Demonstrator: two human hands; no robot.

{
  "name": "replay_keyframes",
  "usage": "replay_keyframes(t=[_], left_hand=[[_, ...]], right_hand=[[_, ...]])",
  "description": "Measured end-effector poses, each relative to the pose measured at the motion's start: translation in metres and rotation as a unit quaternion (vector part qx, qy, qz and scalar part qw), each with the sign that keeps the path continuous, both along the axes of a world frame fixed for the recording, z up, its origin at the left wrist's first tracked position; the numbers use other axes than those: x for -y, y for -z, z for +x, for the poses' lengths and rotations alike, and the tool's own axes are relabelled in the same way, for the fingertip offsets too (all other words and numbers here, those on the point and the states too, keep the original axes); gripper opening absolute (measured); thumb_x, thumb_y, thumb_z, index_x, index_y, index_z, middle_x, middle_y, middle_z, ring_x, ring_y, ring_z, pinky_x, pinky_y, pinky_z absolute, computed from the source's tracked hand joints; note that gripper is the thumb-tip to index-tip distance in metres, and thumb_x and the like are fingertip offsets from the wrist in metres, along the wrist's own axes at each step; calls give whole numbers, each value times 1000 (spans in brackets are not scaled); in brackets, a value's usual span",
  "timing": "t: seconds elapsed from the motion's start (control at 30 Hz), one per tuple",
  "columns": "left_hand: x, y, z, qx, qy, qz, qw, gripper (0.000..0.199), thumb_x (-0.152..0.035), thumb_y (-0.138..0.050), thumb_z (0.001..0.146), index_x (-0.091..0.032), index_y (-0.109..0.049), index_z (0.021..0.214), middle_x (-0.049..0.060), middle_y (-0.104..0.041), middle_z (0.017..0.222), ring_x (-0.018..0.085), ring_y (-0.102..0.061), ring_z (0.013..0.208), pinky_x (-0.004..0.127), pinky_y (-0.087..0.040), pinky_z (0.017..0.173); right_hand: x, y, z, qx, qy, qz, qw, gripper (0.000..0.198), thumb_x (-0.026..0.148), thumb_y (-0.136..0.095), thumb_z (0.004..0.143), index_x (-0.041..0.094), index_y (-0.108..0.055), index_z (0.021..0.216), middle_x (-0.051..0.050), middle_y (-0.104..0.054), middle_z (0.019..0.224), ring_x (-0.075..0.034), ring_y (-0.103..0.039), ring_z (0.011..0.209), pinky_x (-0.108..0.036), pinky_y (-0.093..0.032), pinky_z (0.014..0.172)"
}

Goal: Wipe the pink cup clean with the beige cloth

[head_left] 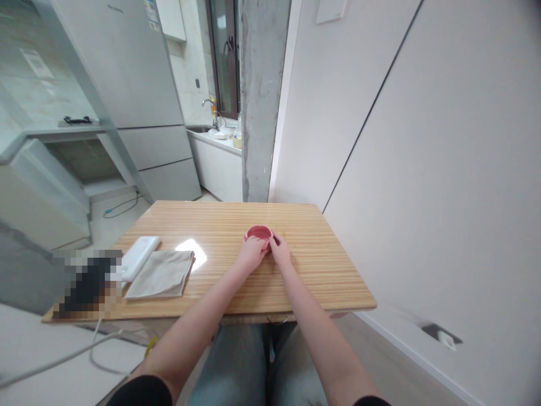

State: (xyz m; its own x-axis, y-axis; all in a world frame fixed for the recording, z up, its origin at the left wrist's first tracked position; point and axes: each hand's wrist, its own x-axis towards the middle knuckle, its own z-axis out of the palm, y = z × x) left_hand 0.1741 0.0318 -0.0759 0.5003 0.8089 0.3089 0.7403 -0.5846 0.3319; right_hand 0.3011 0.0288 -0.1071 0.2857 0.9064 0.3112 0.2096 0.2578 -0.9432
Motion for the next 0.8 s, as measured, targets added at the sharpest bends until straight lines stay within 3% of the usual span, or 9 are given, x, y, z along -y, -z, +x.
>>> replay_keyframes(t=[0.13,0.23,0.27,0.33,0.43,0.53,0.67,0.73,0.8], left_hand=[[2,-7,-4,31,39,2,999,25,-25,-58,78,-19,-63,102,10,-63,107,27,-50,109,52,-25,103],[10,-16,-42,100,31,15,994,37,-18,-44,83,-20,-54,119,10,-51,129,23,-44,121,46,-30,104],[15,-18,-65,119,-2,22,993,41,-14,-37,84,-20,-52,121,10,-50,130,21,-44,122,43,-33,103],[28,-19,-120,140,-144,53,978,46,-6,-29,80,-17,-54,117,11,-53,124,20,-48,118,38,-37,100],[53,-17,-199,12,-373,51,927,40,-10,-37,77,-14,-59,110,15,-56,113,29,-54,104,42,-43,88],[70,-15,-241,-118,-445,10,888,40,-19,-37,81,-13,-57,115,20,-56,112,36,-54,101,47,-43,81],[72,-19,-240,-153,-404,-47,901,62,-42,-48,79,-10,-41,132,22,-54,121,38,-52,108,45,-42,84],[67,-22,-228,-136,-388,-127,903,74,-48,-53,75,-9,-35,135,22,-56,119,37,-54,108,43,-43,84],[63,-26,-212,-108,-359,-205,904,71,-46,-57,71,-8,-41,130,20,-61,113,34,-57,104,40,-44,82]], right_hand=[[1,-1,0,9,12,-13,1000,35,35,-51,80,15,-66,105,-10,-67,110,-22,-61,104,-37,-45,96],[2,-1,0,15,14,-21,1000,35,34,-50,80,15,-66,105,-10,-68,109,-21,-61,103,-37,-44,96],[2,-1,0,13,12,-22,1000,35,33,-50,80,15,-66,105,-9,-68,109,-21,-61,103,-37,-44,96],[1,-1,0,9,9,-21,1000,34,33,-50,80,17,-66,105,-8,-68,109,-21,-62,103,-37,-45,95],[0,0,0,9,4,-12,1000,33,33,-49,81,18,-66,104,-8,-68,107,-21,-62,102,-36,-46,94],[-3,5,0,6,16,-14,1000,33,33,-49,80,17,-66,105,-9,-68,106,-21,-61,102,-37,-46,93],[-6,12,2,-12,12,-16,1000,37,33,-49,81,15,-61,111,-11,-65,112,-20,-60,104,-37,-46,94],[-5,10,5,-13,30,-2,999,39,34,-48,81,15,-58,114,-11,-63,117,-20,-59,107,-37,-44,95],[1,2,4,22,75,32,996,38,33,-49,81,15,-58,114,-12,-61,119,-21,-55,111,-40,-41,100]])
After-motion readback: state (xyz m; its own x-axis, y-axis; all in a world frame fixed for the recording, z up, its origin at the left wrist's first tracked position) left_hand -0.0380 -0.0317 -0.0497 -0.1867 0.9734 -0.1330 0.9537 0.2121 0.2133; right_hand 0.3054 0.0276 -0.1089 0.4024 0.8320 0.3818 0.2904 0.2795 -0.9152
